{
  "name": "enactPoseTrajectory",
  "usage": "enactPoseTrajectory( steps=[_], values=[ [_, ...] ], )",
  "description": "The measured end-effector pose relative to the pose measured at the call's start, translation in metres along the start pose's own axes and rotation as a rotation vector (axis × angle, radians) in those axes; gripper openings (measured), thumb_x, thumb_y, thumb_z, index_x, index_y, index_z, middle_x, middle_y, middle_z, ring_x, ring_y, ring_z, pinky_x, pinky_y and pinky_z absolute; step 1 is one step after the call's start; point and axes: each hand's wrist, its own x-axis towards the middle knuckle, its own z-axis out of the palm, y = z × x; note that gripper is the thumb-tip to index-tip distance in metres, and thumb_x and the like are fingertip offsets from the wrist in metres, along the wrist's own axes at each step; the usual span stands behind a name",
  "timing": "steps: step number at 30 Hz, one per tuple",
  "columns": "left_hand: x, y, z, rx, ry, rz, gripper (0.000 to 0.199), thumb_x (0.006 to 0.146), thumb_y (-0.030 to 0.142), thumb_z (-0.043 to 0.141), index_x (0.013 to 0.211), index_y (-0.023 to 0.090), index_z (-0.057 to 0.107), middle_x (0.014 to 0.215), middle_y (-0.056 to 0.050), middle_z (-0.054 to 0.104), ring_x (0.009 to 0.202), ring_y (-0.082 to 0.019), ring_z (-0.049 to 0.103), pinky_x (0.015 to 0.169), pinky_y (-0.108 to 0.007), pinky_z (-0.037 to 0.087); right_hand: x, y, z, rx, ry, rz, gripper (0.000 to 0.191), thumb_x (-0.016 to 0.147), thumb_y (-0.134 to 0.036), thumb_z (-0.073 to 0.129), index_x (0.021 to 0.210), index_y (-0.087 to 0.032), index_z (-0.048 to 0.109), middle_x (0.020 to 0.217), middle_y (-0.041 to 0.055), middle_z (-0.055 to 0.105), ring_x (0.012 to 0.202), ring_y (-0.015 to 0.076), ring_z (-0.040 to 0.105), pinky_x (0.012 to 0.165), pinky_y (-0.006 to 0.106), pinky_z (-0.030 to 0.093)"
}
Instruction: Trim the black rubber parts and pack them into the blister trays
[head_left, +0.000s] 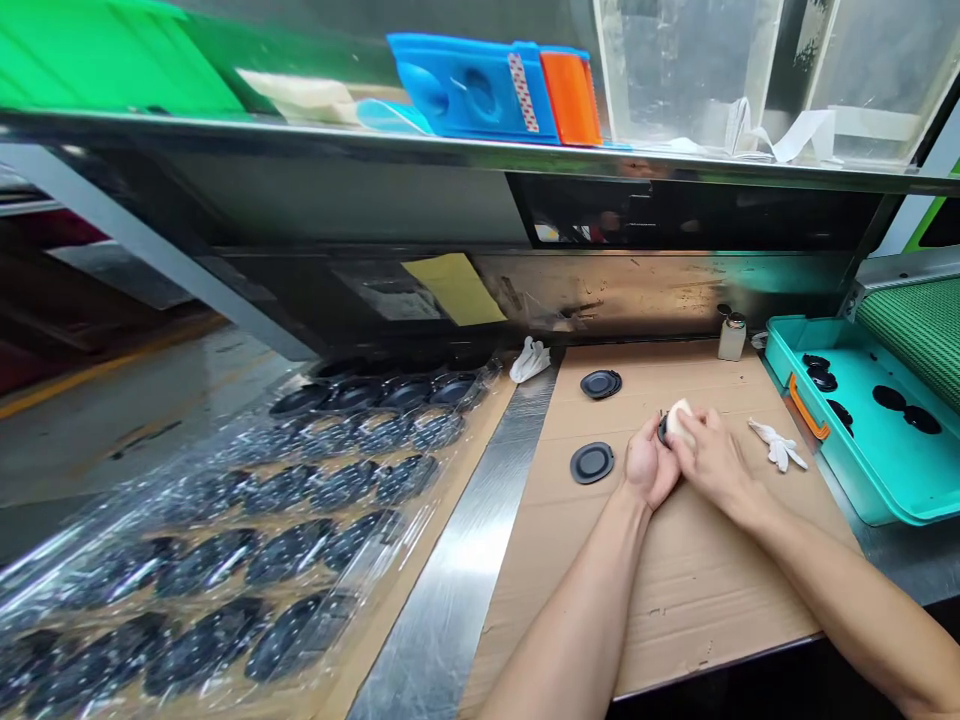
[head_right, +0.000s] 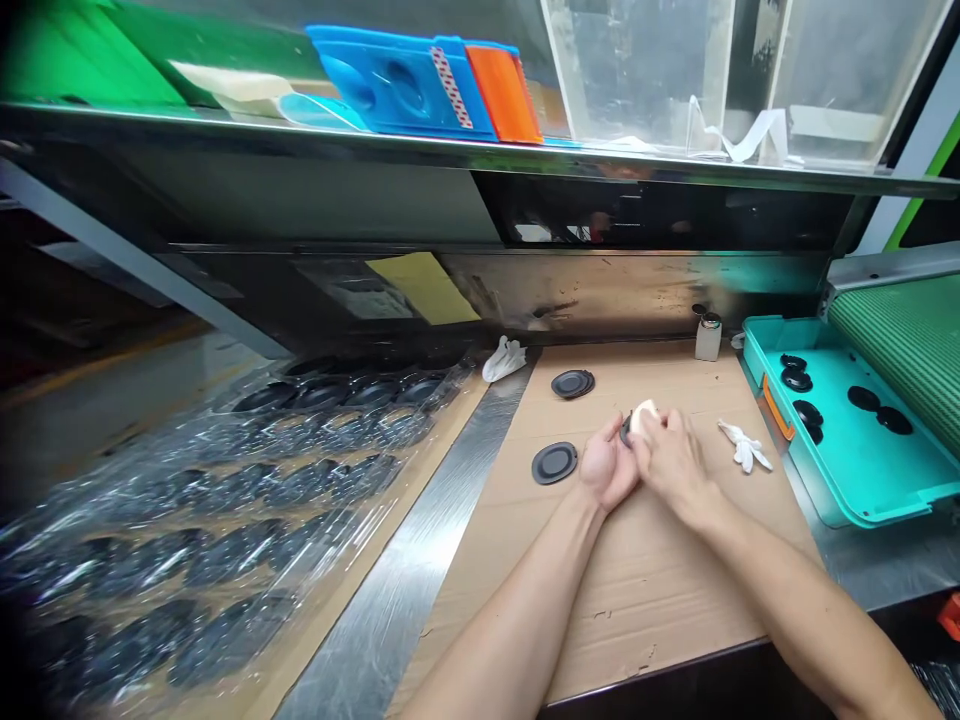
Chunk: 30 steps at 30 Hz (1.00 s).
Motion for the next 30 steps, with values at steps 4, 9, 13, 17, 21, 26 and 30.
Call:
enactPoseTrajectory(
  steps=[4, 9, 13, 17, 21, 26, 30],
  values=[
    [0.001, 0.0, -0.001, 0.024, 0.01, -0.017, 0.037, 0.101, 0.034, 0.04, 0.108, 0.011, 0.069, 0.115, -0.016, 0.073, 0.121, -0.028, 0.064, 0.112, -0.045, 0.044, 0.005, 0.006, -0.002, -0.06, 0.003, -0.045, 0.035, 0.098, -0.033, 0.051, 0.128, -0.021, 0.062, 0.112, 0.0124, 0.056, 0.099, 0.0236, 0.054, 0.086, 0.033, 0.045],
    [0.003, 0.001, -0.001, 0.01, 0.044, 0.019, 0.035, 0.101, 0.03, 0.04, 0.105, 0.011, 0.07, 0.112, -0.016, 0.074, 0.118, -0.026, 0.065, 0.111, -0.042, 0.046, 0.002, 0.005, -0.002, -0.143, -0.022, 0.013, 0.033, 0.1, -0.033, 0.048, 0.125, -0.02, 0.063, 0.109, 0.0135, 0.057, 0.1, 0.0248, 0.053, 0.087, 0.034, 0.045],
    [0.004, 0.004, -0.004, 0.012, 0.104, 0.012, 0.036, 0.103, 0.03, 0.038, 0.1, 0.012, 0.069, 0.102, -0.014, 0.075, 0.108, -0.024, 0.069, 0.107, -0.043, 0.05, 0.003, 0.009, -0.004, -0.131, -0.042, -0.08, 0.038, 0.099, -0.032, 0.049, 0.135, -0.022, 0.057, 0.119, 0.0136, 0.056, 0.108, 0.0244, 0.052, 0.09, 0.033, 0.045],
    [0.005, 0.006, -0.005, -0.004, 0.126, 0.043, 0.037, 0.104, 0.029, 0.037, 0.094, 0.011, 0.067, 0.093, -0.012, 0.074, 0.095, -0.022, 0.072, 0.098, -0.042, 0.056, 0.017, 0.032, -0.009, -0.126, -0.016, 0.082, 0.032, 0.1, -0.035, 0.047, 0.12, -0.018, 0.065, 0.109, 0.0132, 0.059, 0.105, 0.025, 0.055, 0.094, 0.036, 0.043],
    [0.006, 0.007, -0.004, 0.005, 0.113, 0.03, 0.042, 0.104, 0.034, 0.035, 0.099, 0.007, 0.067, 0.097, -0.016, 0.074, 0.096, -0.024, 0.071, 0.091, -0.042, 0.058, 0.024, 0.05, -0.014, 0.161, 0.134, 0.122, 0.049, 0.091, -0.044, 0.059, 0.133, -0.018, 0.056, 0.118, 0.0119, 0.06, 0.112, 0.0242, 0.057, 0.097, 0.036, 0.045],
    [0.006, 0.006, -0.006, 0.047, 0.054, 0.034, 0.039, 0.104, 0.031, 0.035, 0.108, 0.012, 0.069, 0.1, -0.013, 0.074, 0.097, -0.024, 0.07, 0.094, -0.044, 0.056, 0.015, 0.039, -0.021, 0.249, 0.047, 0.065, 0.054, 0.081, -0.041, 0.069, 0.131, -0.023, 0.057, 0.121, 0.0084, 0.061, 0.106, 0.0219, 0.061, 0.091, 0.034, 0.048],
    [0.006, 0.003, -0.007, 0.077, 0.07, 0.068, 0.037, 0.104, 0.03, 0.037, 0.102, 0.012, 0.07, 0.098, -0.01, 0.074, 0.095, -0.022, 0.07, 0.095, -0.04, 0.055, 0.004, 0.024, -0.028, 0.159, -0.072, 0.063, 0.051, 0.087, -0.036, 0.065, 0.134, -0.024, 0.053, 0.117, 0.0082, 0.067, 0.109, 0.0248, 0.063, 0.088, 0.033, 0.046]
  ],
)
